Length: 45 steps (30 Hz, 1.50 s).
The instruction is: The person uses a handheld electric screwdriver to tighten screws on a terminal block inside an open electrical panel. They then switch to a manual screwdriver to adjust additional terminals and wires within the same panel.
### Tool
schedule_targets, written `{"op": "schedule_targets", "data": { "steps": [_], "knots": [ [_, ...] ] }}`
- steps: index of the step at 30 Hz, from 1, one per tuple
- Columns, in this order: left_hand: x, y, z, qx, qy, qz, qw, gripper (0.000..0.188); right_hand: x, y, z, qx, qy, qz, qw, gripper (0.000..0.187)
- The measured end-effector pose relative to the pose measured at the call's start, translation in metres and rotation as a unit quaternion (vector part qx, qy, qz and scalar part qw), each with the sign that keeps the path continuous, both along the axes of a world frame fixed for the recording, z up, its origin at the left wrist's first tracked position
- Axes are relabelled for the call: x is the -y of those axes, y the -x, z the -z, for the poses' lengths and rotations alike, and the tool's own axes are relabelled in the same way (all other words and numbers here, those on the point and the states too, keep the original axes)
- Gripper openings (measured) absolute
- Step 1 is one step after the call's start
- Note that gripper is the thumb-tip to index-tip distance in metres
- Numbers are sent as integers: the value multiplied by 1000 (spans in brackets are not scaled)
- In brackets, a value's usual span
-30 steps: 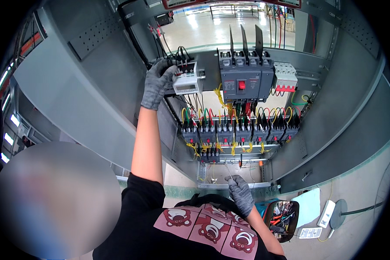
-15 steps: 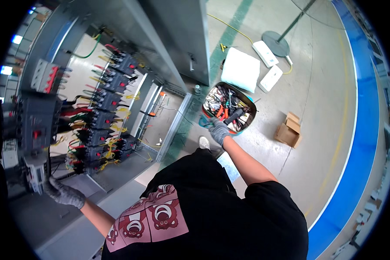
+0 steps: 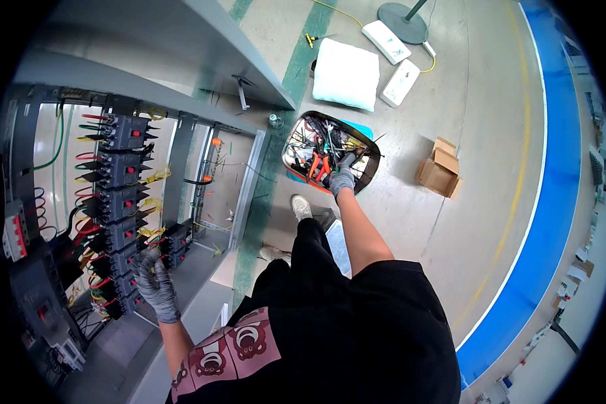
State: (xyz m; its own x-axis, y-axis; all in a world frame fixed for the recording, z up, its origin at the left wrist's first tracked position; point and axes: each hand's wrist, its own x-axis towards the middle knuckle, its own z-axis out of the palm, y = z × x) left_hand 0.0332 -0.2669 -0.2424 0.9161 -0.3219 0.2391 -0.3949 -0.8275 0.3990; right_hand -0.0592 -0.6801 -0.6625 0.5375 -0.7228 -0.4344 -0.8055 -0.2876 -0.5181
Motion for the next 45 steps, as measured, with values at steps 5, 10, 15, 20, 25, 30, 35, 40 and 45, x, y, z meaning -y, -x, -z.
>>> {"op": "schedule_targets", "data": {
  "steps": [5,10,15,20,25,30,35,40,45],
  "knots": [
    [11,-5,13,-73,11,-1,997,24,1,-27,-57,-45,-45,57,996,28],
    [7,-3,27,-84,-12,-17,996,23,24,-8,-18,-122,-89,171,974,38],
    [3,-3,35,-107,-31,-20,994,21,25,-5,40,-17,-231,303,925,52],
    [-2,-1,33,-98,-22,-23,995,20,44,-10,5,-67,-293,289,909,48],
    [-3,4,26,-99,19,-28,994,20,47,28,-38,175,-549,371,729,26],
    [-18,17,14,-84,60,-49,993,19,24,38,-162,201,-679,299,640,34],
    [-34,27,-3,-44,113,-66,990,19,-10,23,-241,191,-738,188,619,42],
    [-52,50,-43,-9,175,-107,979,14,-85,-14,-345,240,-678,-67,692,37],
    [-68,79,-50,-156,440,-141,873,36,-197,-34,-450,270,-493,-330,759,55]
  ]
}}
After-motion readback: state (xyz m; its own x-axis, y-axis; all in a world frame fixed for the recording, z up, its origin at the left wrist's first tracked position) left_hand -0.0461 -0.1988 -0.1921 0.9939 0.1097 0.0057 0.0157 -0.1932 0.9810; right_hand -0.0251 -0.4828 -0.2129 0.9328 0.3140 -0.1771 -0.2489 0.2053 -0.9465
